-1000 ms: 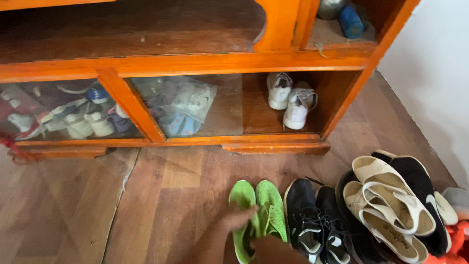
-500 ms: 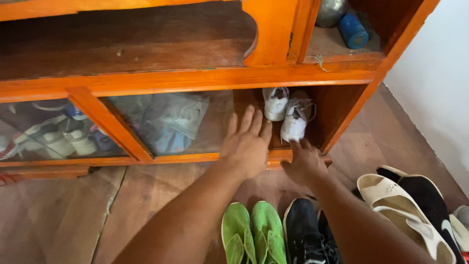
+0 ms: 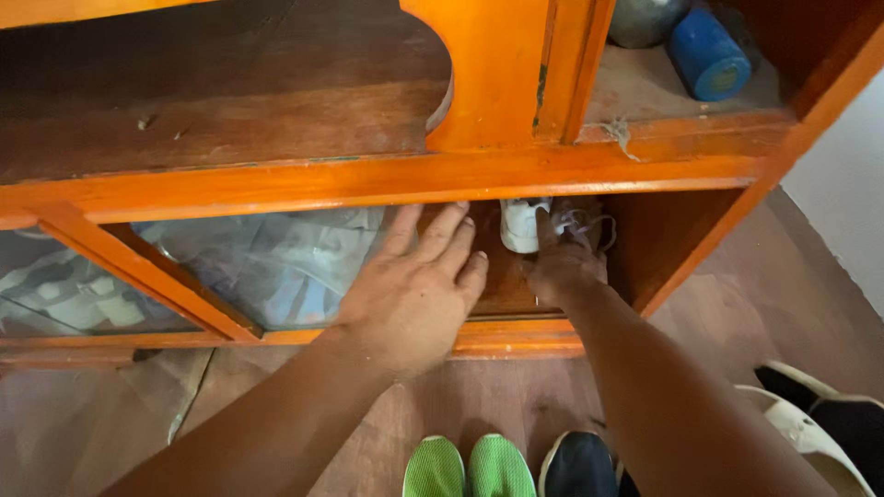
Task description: The person removes a purple towel from a wooden shelf, then opens a glass-fronted cabinet and removes multiple pairs of shoes one by one, placing them on the floor. The person handles black sandals, orange sneakers, black sneakers, white sandals, black sneakers, green sneakers, and white sneakers.
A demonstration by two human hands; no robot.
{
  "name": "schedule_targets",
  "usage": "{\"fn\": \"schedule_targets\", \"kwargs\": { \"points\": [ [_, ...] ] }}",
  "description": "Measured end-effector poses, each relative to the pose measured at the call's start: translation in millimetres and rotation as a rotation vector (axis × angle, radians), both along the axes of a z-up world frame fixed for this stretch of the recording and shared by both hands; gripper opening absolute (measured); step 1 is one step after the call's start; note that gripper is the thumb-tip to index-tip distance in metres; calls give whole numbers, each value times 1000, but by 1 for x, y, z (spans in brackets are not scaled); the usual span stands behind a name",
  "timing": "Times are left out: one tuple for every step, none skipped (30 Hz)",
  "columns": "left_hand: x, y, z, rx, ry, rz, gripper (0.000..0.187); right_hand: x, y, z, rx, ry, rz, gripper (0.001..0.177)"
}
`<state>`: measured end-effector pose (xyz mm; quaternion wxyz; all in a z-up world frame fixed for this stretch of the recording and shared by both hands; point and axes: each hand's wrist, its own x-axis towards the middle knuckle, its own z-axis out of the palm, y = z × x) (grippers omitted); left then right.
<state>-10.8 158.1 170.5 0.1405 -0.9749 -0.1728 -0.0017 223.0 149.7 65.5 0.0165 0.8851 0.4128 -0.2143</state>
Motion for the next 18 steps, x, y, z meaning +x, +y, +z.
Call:
{"fn": "schedule_targets", "kwargs": {
  "points": [
    [1,7,-1,82,5,12,59,4,6,-4,41,-24,1,92],
    [1,15,-1,164,10,25,65,9,12,-9,82,-48,2,91],
    [1,21,-1,249,19,39,71,12,20,-14,127,-69,6,91],
    [0,25,-1,230,66,41,68,17,27,-19,109,-78,16,99],
    [-2,28,-2,210,115,42,65,22,33,-24,90,-85,26,108],
    [-3,30,-4,190,165,44,62,26,39,-30,71,-91,36,118],
    [-5,32,-5,183,166,41,61,28,43,-37,91,-56,12,114],
    [-6,34,-7,175,167,38,60,32,46,-42,110,-21,-12,110],
    [-6,36,-8,170,165,34,59,35,50,-45,132,11,-38,107],
    [-6,36,-9,161,166,33,59,37,53,-48,114,-43,-16,108],
    [-6,37,-8,156,165,31,58,38,55,-49,99,-99,6,109],
    [-6,38,-7,150,165,30,57,39,57,-49,84,-154,28,110],
    [-6,39,-6,143,163,25,57,39,58,-49,70,-197,57,110],
    [-7,40,-4,135,161,20,57,38,58,-49,57,-240,86,110],
    [-6,41,-2,129,157,12,57,39,57,-48,44,-286,112,112],
    [-5,42,-1,124,160,12,57,40,56,-47,39,-212,86,105],
    [-5,43,1,118,165,11,58,41,53,-47,33,-137,60,99],
    [-4,44,1,111,169,11,58,42,50,-47,28,-62,34,94]
  ]
}}
